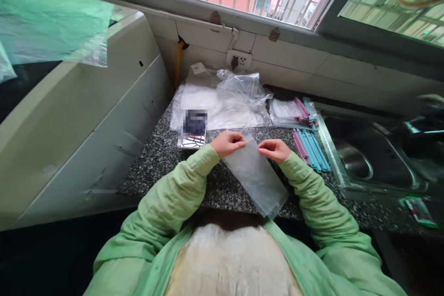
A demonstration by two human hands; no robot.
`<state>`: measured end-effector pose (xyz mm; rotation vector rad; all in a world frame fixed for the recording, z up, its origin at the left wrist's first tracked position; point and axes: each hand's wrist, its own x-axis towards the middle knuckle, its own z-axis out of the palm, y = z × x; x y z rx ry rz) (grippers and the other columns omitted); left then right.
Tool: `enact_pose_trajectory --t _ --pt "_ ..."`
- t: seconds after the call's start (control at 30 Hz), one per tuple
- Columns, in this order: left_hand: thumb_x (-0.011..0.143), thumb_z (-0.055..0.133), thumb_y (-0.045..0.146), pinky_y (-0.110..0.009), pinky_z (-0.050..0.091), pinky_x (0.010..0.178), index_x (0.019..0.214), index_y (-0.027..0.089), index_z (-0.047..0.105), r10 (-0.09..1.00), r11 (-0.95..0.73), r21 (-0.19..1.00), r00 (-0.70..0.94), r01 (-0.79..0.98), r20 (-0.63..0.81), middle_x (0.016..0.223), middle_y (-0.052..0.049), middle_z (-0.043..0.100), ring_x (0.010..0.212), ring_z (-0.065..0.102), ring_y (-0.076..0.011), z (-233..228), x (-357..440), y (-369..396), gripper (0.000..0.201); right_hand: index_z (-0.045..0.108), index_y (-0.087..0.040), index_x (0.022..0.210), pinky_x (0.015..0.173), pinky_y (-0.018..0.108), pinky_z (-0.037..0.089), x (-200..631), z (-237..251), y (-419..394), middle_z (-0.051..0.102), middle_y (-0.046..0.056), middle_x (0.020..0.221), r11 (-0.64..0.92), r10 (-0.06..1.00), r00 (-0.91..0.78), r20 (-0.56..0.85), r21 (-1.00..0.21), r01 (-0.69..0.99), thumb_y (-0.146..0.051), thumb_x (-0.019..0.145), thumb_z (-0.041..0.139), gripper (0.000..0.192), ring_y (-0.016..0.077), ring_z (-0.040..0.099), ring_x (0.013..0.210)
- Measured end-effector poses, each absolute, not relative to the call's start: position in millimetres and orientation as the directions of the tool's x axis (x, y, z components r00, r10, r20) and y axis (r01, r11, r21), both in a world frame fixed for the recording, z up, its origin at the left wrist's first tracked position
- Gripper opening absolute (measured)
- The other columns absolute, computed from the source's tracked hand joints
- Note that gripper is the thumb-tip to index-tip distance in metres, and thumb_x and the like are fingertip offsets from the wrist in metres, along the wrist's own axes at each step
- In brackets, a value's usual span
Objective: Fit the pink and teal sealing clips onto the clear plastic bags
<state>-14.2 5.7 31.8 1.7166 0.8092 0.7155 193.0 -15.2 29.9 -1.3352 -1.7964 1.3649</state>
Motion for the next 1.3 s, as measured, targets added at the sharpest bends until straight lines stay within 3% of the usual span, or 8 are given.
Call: enact_pose_trajectory --t 0.13,0.37,0.57,1.07,1.3 --pt "0.066 0.053 0.033 -0.018 0.027 0.047 0.057 0.011 0.051 0.804 -0.217 0.958 0.591 0.187 0.067 0.049 0.005 0.038 0.050 0.034 -0.0058 31 -13 5 0.024 0.057 -0.012 0.063 0.044 0.022 0.028 189 28 -16 0.046 -0.002 0.050 0.058 0.929 -0.359 -0.090 -0.923 0.379 -0.052 0.058 0.062 0.040 0.0060 0.037 0.046" --pt "0.063 0.058 0.031 -0.019 0.034 0.050 0.062 0.009 0.059 0.866 -0.176 0.968 0.495 0.179 0.065 0.053 0.001 0.053 0.051 0.042 -0.0072 24 -12 8 0.022 0.057 -0.013 0.058 0.043 0.022 0.028 189 27 -16 0.045 -0.002 0.047 0.121 0.949 -0.315 -0.020 -0.898 0.422 -0.051 0.060 0.060 0.038 0.0065 0.036 0.044" --pt "0.062 0.059 0.031 -0.019 0.034 0.048 0.063 0.010 0.061 0.902 -0.154 0.973 0.426 0.174 0.067 0.052 0.001 0.053 0.050 0.043 -0.0072 22 -11 9 0.022 0.057 -0.013 0.058 0.043 0.022 0.029 190 20 -15 0.047 -0.001 0.048 0.153 0.967 -0.251 0.044 -0.888 0.434 -0.051 0.061 0.059 0.038 0.0067 0.036 0.045" --pt "0.065 0.055 0.020 -0.019 0.034 0.051 0.060 0.010 0.058 0.882 -0.283 0.929 0.446 0.239 0.154 0.054 0.001 0.052 0.052 0.043 -0.0078 25 -11 7 0.011 0.058 -0.013 0.061 0.044 0.022 0.031 190 26 -17 0.049 -0.001 0.049 0.094 0.950 -0.308 -0.049 -0.898 0.431 -0.048 0.060 0.061 0.035 0.0070 0.040 0.045" --pt "0.067 0.053 0.022 -0.018 0.035 0.050 0.062 0.010 0.059 0.854 -0.338 0.901 0.490 0.272 0.172 0.054 0.001 0.053 0.053 0.044 -0.0077 23 -9 6 0.014 0.058 -0.013 0.063 0.044 0.021 0.032 187 26 -15 0.049 -0.002 0.049 0.148 0.955 -0.296 0.013 -0.886 0.439 -0.046 0.063 0.060 0.033 0.0069 0.040 0.044"
